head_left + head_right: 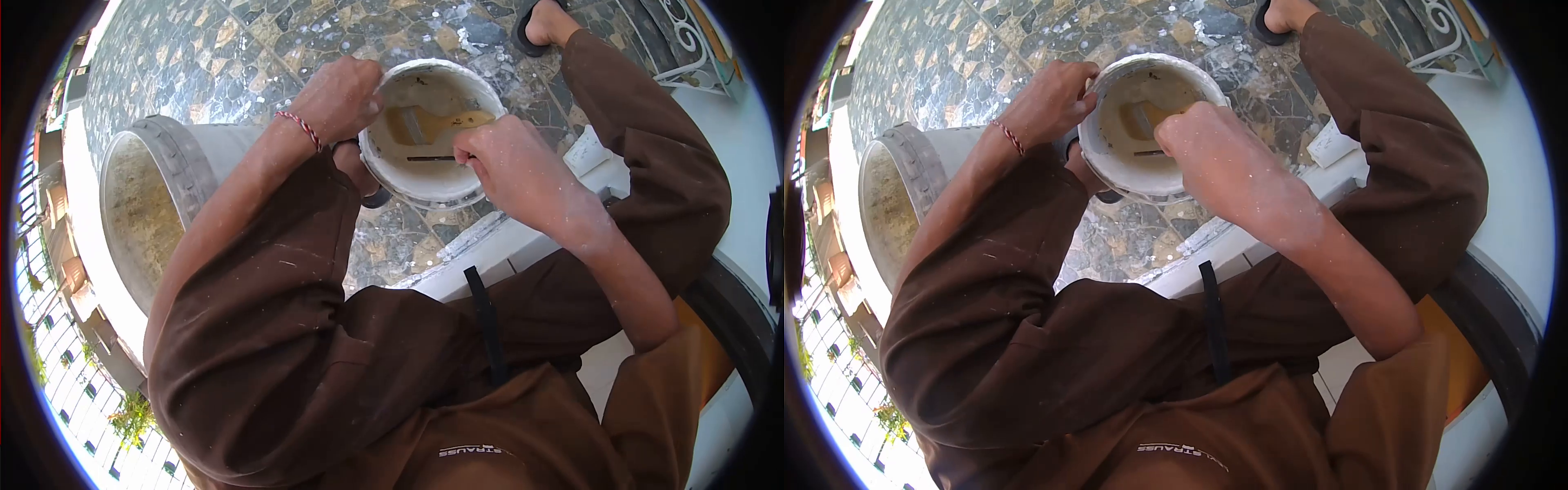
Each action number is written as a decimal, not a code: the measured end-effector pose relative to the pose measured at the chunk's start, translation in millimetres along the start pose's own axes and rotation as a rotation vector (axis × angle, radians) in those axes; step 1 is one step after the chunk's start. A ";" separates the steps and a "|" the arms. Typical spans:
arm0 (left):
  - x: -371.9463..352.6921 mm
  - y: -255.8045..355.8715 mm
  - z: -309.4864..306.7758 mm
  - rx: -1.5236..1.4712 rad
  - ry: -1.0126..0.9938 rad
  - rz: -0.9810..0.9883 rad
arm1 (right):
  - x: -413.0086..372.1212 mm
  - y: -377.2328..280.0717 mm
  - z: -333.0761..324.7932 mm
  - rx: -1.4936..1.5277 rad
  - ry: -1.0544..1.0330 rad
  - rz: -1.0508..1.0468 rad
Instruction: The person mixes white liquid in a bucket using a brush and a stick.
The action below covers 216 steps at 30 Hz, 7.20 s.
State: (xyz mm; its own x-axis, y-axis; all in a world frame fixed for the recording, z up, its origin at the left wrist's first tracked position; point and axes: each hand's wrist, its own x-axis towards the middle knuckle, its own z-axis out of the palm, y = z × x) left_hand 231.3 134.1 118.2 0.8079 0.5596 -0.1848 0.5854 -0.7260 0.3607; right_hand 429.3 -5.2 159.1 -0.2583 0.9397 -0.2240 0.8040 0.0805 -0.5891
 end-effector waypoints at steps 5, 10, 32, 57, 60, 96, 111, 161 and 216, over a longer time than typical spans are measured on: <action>4.6 17.1 -13.8 -0.138 -0.051 0.162 | 13.4 1.3 -4.1 -0.303 -0.435 -0.108; 3.1 29.2 -11.9 -0.213 0.052 0.254 | 7.9 3.8 21.4 -0.340 -0.502 -0.010; 0.9 46.8 -11.7 -0.397 -0.174 0.146 | 16.2 31.3 47.1 -0.093 -0.248 0.063; 9.4 60.3 -52.3 -0.588 -0.430 -0.039 | 18.4 21.0 24.8 -0.402 -0.310 0.011; 4.9 67.1 -52.3 -0.424 -0.340 0.021 | 21.8 23.5 27.0 -0.431 -0.359 0.011; 0.2 51.4 -11.2 -0.391 -0.176 0.094 | 29.8 19.3 32.4 -0.323 -0.378 0.162; 1.5 50.1 -11.8 -0.436 -0.199 0.049 | 24.4 31.1 59.1 -0.320 -0.421 0.150; -5.0 3.1 -20.0 -0.023 -0.495 -0.055 | 15.8 1.8 23.5 -0.119 -0.432 0.060; -0.9 -15.8 -35.1 0.048 -0.341 -0.117 | 33.2 49.2 86.9 -0.001 -0.360 -0.030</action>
State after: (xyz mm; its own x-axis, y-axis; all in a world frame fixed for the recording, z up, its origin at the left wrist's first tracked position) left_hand 219.0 159.1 144.8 0.7066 0.4804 -0.5195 0.6713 -0.6872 0.2776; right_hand 413.8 1.0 55.2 -0.4538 0.7599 -0.4654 0.7935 0.1069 -0.5991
